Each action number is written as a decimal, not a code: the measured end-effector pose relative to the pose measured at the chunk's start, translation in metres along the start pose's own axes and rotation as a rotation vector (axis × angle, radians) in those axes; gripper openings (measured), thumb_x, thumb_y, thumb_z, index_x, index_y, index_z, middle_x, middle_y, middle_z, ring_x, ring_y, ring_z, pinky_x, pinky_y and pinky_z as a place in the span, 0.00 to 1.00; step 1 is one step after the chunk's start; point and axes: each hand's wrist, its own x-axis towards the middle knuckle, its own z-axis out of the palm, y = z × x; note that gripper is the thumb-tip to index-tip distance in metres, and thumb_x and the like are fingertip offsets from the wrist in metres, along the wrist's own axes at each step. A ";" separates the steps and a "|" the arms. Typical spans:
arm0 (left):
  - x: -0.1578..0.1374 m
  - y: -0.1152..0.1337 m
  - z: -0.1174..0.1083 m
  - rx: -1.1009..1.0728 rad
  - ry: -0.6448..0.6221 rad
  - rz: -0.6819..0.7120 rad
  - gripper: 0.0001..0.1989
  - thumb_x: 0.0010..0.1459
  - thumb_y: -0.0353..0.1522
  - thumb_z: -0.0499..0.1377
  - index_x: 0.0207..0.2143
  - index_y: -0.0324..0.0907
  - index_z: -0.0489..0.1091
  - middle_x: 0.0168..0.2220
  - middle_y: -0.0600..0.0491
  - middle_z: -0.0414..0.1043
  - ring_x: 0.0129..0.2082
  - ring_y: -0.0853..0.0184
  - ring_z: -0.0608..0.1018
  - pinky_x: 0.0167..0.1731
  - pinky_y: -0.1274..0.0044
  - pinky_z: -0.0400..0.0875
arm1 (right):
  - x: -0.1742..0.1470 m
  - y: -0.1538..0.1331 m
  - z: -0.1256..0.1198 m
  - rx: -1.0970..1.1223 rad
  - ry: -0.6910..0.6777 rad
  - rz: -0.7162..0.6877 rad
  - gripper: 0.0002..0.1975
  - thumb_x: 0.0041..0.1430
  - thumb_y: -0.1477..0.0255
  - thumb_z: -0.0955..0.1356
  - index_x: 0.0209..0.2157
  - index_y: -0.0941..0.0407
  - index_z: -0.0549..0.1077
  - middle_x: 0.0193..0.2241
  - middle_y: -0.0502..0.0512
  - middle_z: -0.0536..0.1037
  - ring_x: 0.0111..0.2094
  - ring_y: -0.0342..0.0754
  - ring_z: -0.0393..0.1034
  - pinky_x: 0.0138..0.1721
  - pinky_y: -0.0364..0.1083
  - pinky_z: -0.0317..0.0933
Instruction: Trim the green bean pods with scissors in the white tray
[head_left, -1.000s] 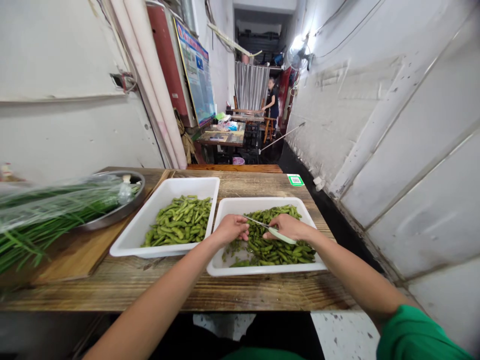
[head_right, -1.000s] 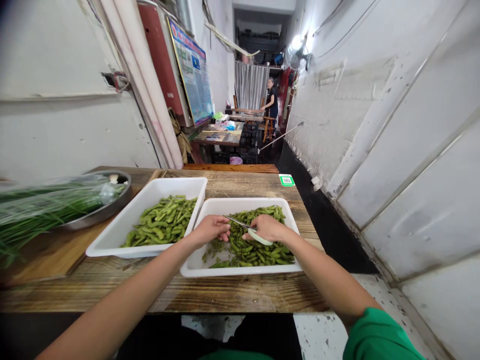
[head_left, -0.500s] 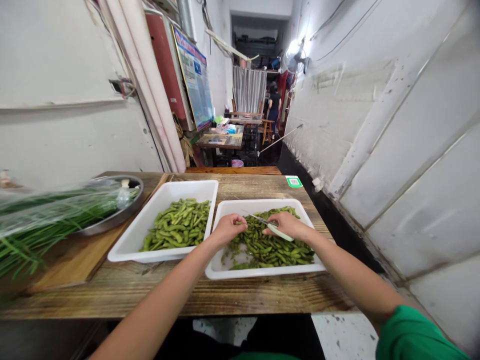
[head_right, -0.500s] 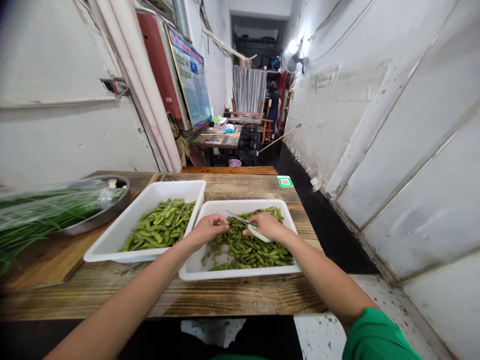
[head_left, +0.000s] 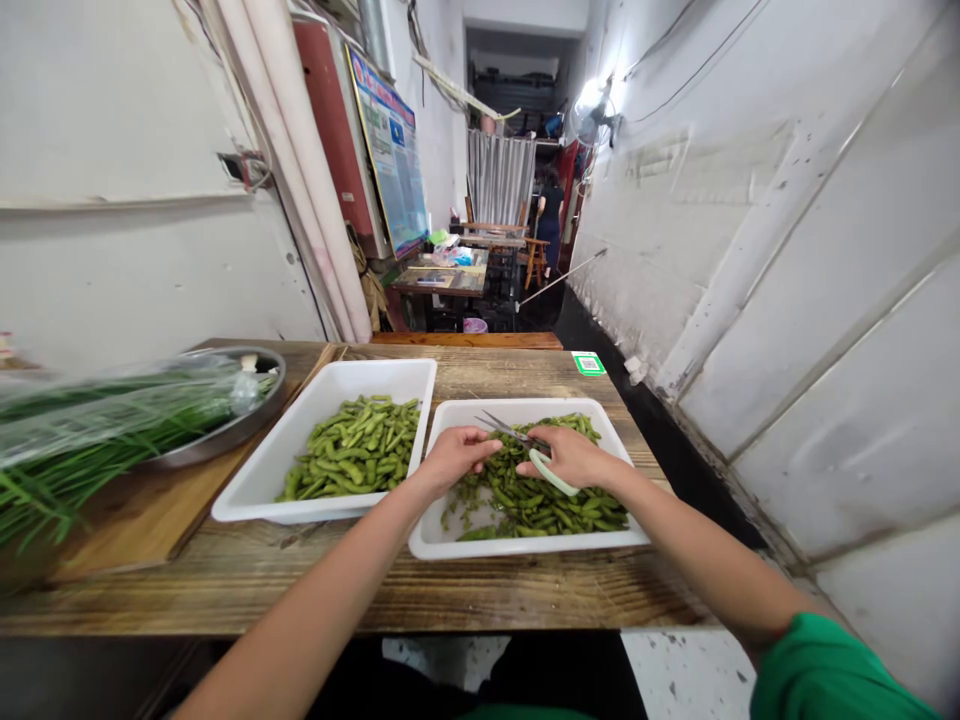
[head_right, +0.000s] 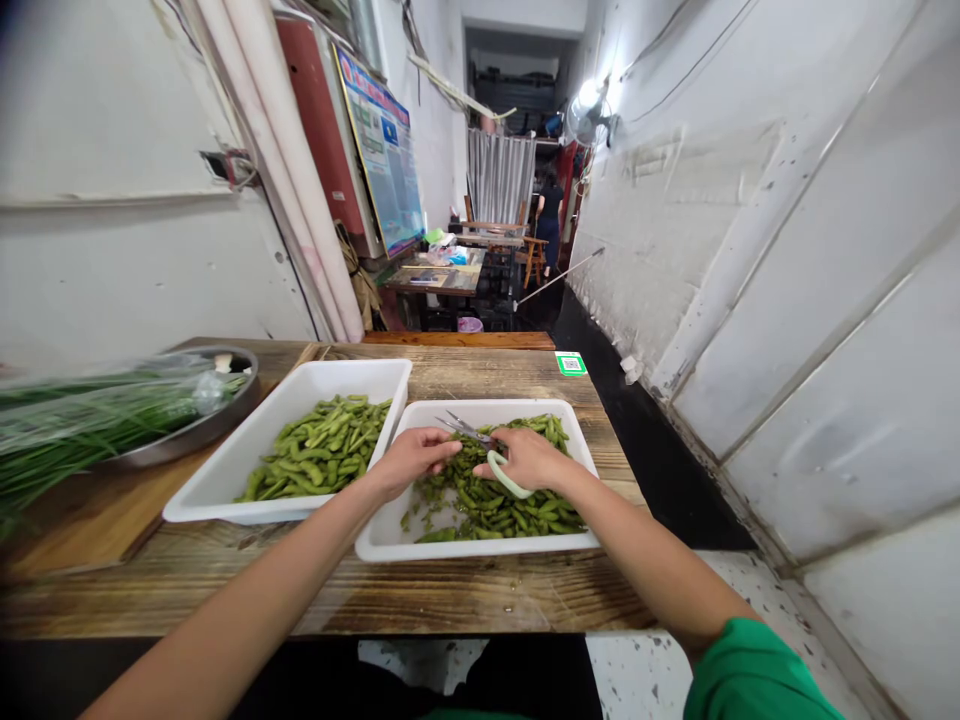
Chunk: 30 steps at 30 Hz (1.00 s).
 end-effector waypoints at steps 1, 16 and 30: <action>0.000 0.000 0.000 0.025 0.008 0.016 0.16 0.45 0.42 0.56 0.19 0.37 0.62 0.14 0.60 0.58 0.14 0.78 0.60 0.15 0.83 0.51 | -0.001 -0.001 -0.001 0.008 -0.009 -0.007 0.24 0.44 0.55 0.64 0.39 0.57 0.69 0.27 0.54 0.73 0.27 0.44 0.64 0.27 0.40 0.52; 0.004 -0.007 -0.001 0.013 -0.035 -0.014 0.17 0.45 0.42 0.54 0.17 0.39 0.56 0.13 0.61 0.50 0.14 0.78 0.53 0.15 0.82 0.46 | -0.001 0.004 0.001 0.059 -0.057 -0.068 0.24 0.44 0.51 0.62 0.32 0.57 0.71 0.19 0.50 0.67 0.22 0.41 0.58 0.23 0.39 0.48; -0.013 0.007 -0.001 0.838 0.141 0.186 0.14 0.51 0.37 0.49 0.25 0.38 0.69 0.23 0.52 0.64 0.25 0.69 0.66 0.27 0.78 0.58 | 0.004 0.013 0.003 -0.163 -0.054 0.011 0.22 0.45 0.54 0.62 0.34 0.56 0.73 0.25 0.55 0.74 0.26 0.46 0.66 0.26 0.40 0.52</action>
